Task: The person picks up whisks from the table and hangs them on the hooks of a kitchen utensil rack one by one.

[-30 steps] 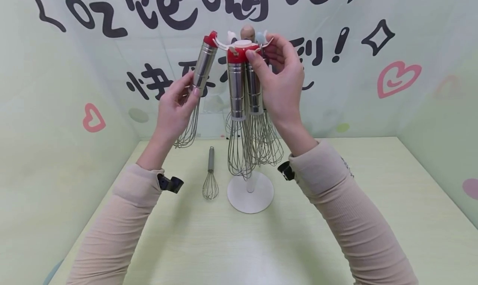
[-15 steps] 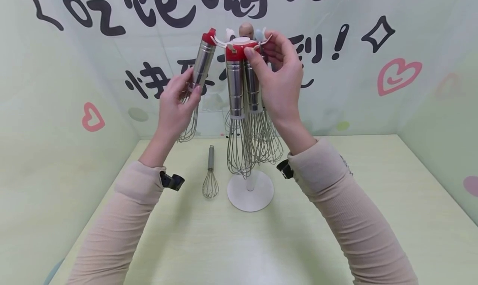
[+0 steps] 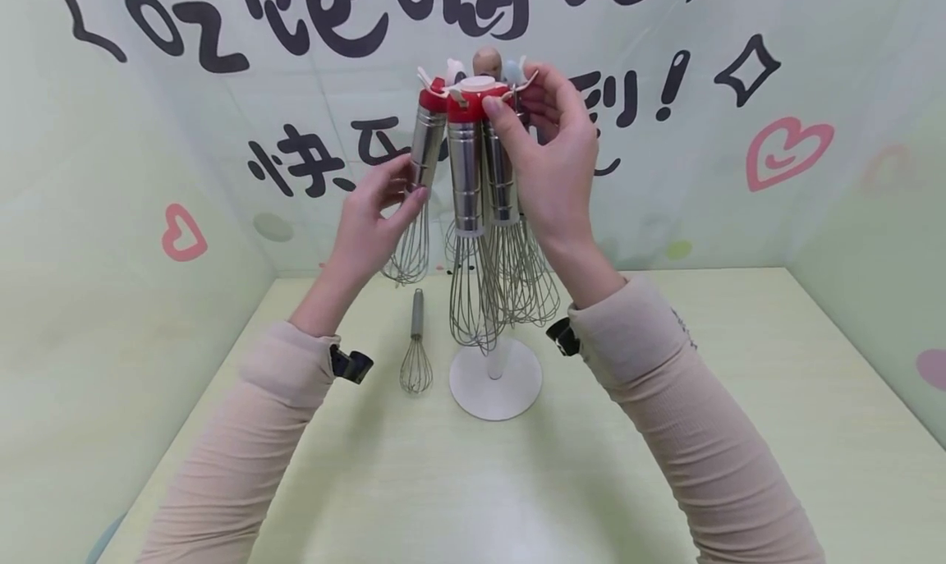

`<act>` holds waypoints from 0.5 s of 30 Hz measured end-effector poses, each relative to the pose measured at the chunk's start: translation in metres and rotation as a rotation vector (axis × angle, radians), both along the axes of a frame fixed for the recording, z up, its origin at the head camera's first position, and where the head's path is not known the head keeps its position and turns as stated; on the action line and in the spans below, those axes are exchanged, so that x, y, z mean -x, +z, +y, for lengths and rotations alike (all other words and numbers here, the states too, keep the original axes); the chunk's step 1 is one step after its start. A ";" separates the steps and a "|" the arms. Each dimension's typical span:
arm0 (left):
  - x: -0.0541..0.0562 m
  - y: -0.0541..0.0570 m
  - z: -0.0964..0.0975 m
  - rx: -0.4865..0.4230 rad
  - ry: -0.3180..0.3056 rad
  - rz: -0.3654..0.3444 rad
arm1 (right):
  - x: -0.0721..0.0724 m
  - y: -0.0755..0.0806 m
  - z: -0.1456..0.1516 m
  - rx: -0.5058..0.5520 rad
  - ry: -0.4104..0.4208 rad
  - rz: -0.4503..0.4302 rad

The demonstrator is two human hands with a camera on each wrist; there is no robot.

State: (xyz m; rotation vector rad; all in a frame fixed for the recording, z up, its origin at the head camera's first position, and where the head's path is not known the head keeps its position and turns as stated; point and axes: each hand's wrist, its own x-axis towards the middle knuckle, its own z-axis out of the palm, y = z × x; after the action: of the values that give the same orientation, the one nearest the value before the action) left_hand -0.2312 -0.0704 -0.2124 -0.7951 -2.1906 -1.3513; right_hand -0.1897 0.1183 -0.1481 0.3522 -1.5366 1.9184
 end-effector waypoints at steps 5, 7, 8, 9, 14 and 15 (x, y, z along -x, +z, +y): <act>-0.002 -0.003 0.008 -0.049 -0.024 -0.067 | 0.000 -0.001 0.001 -0.003 0.006 0.002; -0.002 -0.004 0.010 -0.071 -0.033 -0.096 | 0.000 -0.001 0.002 -0.003 0.007 0.003; -0.003 -0.004 0.011 -0.080 -0.039 -0.108 | 0.000 -0.001 0.002 -0.004 0.008 0.002; -0.003 -0.005 0.012 -0.088 -0.046 -0.118 | 0.000 -0.001 0.002 -0.004 0.008 0.002; -0.003 -0.010 0.013 -0.104 -0.067 -0.134 | 0.000 -0.001 0.002 -0.004 0.014 0.000; -0.003 -0.011 0.012 -0.108 -0.061 -0.138 | 0.000 -0.001 0.002 -0.008 0.014 0.001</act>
State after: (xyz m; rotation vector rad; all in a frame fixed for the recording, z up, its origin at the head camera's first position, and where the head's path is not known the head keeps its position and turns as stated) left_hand -0.2283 -0.0580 -0.2231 -0.7547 -2.1905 -1.5837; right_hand -0.1901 0.1207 -0.1493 0.3680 -1.5453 1.9227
